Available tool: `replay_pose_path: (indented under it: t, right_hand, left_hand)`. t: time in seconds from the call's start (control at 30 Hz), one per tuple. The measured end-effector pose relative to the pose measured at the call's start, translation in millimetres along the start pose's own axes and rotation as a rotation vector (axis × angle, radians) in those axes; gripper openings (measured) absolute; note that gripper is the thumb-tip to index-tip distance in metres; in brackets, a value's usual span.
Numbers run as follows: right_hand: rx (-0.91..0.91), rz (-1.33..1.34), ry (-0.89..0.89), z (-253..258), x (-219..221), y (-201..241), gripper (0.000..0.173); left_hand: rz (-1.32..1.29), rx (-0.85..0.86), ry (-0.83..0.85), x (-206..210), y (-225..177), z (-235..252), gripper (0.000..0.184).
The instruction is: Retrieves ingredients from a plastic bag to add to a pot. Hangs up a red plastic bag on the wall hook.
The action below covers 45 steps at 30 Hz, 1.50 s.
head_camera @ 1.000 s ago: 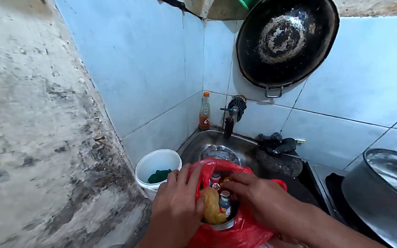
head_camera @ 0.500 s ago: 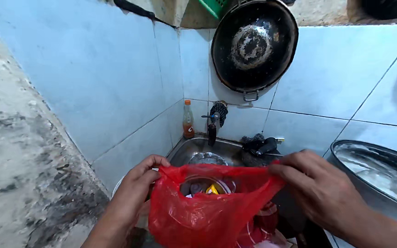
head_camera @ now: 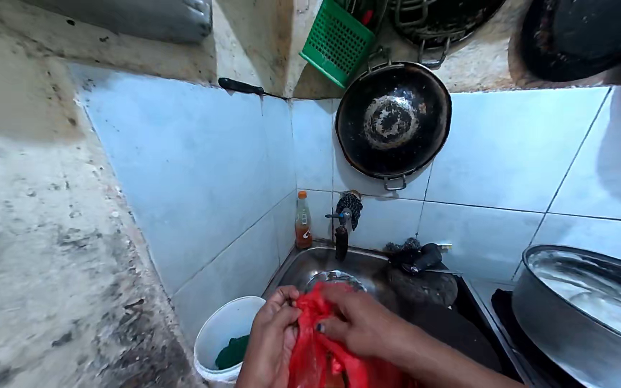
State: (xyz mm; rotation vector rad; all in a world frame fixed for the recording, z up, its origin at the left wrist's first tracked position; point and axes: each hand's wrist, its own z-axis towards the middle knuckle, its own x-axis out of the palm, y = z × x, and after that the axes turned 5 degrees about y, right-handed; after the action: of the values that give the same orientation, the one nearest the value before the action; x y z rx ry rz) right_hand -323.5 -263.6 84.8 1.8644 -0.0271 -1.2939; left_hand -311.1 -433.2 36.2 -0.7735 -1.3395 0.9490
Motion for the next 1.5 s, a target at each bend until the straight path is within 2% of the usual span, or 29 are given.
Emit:
replay_pose_path:
  t: [0.07, 0.13, 0.2, 0.23, 0.3, 0.33, 0.37, 0.4, 0.43, 0.47, 0.53, 0.6, 0.63, 0.7, 0.77, 0.83, 0.87, 0.93, 0.97, 1.03, 1.1, 1.2, 1.27, 1.33, 1.4, 1.43, 1.5]
  right_hand:
    - [-0.007, -0.095, 0.011, 4, -4, 7, 0.033]
    - [-0.022, -0.156, -0.022, -8, -22, 13, 0.031]
    - [-0.073, -0.214, -0.064, -27, -45, 19, 0.029]
    - [-0.12, -0.247, -0.073, -35, -53, 22, 0.027]
    - [-0.228, -0.314, -0.09, -45, -59, 27, 0.023]
    - [-0.271, -0.351, -0.118, -48, -59, 28, 0.021]
    - [-0.295, -0.386, -0.16, -50, -60, 27, 0.019]
    - [-0.302, -0.403, -0.212, -52, -61, 23, 0.019]
    - [-0.292, -0.405, -0.278, -54, -62, 15, 0.02]
    - [-0.258, -0.396, -0.351, -56, -64, 7, 0.026]
    - [-0.169, -0.366, -0.489, -66, -67, -7, 0.036]
    - [-0.159, -0.338, -0.554, -74, -69, -12, 0.024]
    - [-0.219, -0.316, -0.555, -76, -69, -12, 0.018]
    - [-0.407, -0.261, -0.488, -76, -67, -4, 0.015]
    - [-0.555, -0.198, -0.351, -67, -63, 10, 0.015]
    - [-0.572, -0.107, -0.23, -51, -62, 20, 0.016]
    - [-0.498, -0.034, -0.161, -44, -66, 24, 0.017]
    - [-0.244, 0.128, -0.023, -30, -76, 29, 0.017]
    - [-0.145, 0.188, 0.003, -23, -80, 28, 0.017]
    - [-0.054, 0.231, -0.012, -12, -87, 21, 0.017]
    - [-0.053, 0.214, -0.051, -5, -88, 16, 0.015]
    - [-0.3, 0.024, -0.165, -3, -76, 19, 0.016]
    - [-0.452, -0.07, -0.282, -6, -65, 21, 0.016]
    - [-0.406, -0.05, -0.357, -15, -61, 15, 0.019]
    - [-0.235, -0.001, -0.297, -26, -60, 2, 0.034]
    - [-0.198, 0.017, -0.267, -29, -57, -7, 0.035]
    - [-0.283, -0.051, -0.362, -31, -39, -19, 0.026]
  left_hand:
    - [0.175, 0.089, 0.022, -5, 2, -3, 0.02]
    - [0.637, 0.356, 0.098, -16, -3, -5, 0.022]
    - [1.088, 0.675, 0.289, -17, -15, -5, 0.049]
    - [1.207, 0.749, 0.403, -8, -21, -5, 0.069]
    - [1.281, 0.682, 0.626, 10, -20, -4, 0.098]
    - [1.249, 0.595, 0.668, 14, -15, -2, 0.095]
    - [1.194, 0.538, 0.661, 17, -9, 2, 0.079]
    - [1.11, 0.548, 0.639, 18, -4, 9, 0.052]
    - [0.988, 0.567, 0.632, 18, 1, 17, 0.036]
    - [0.826, 0.556, 0.62, 17, 5, 24, 0.031]
    - [0.345, 0.44, 0.607, 13, 10, 40, 0.031]
    - [-0.054, 0.346, 0.626, 8, 10, 47, 0.035]
    - [-0.141, 0.299, 0.598, 9, 8, 43, 0.036]
    - [-0.016, 0.211, 0.377, 29, 1, 22, 0.034]
    - [0.372, 0.183, 0.219, 50, -4, 4, 0.026]
    - [0.705, 0.243, 0.325, 51, -11, -10, 0.029]
    - [0.755, 0.22, 0.395, 52, -16, -13, 0.025]
    - [0.687, 0.053, 0.533, 50, -23, -5, 0.01]
    - [0.559, -0.064, 0.545, 47, -26, 2, 0.012]
    - [0.196, -0.286, 0.611, 35, -30, 19, 0.027]
    - [0.041, -0.436, 0.713, 25, -36, 27, 0.028]
    - [0.258, -0.428, 0.736, 36, -40, 20, 0.015]
    - [0.322, -0.355, 0.642, 40, -35, 14, 0.022]
    - [0.187, -0.341, 0.566, 37, -31, 14, 0.029]
    - [0.062, -0.379, 0.521, 35, -31, 15, 0.043]
    - [0.049, -0.397, 0.517, 35, -31, 16, 0.048]
    - [0.121, -0.414, 0.509, 37, -34, 16, 0.05]
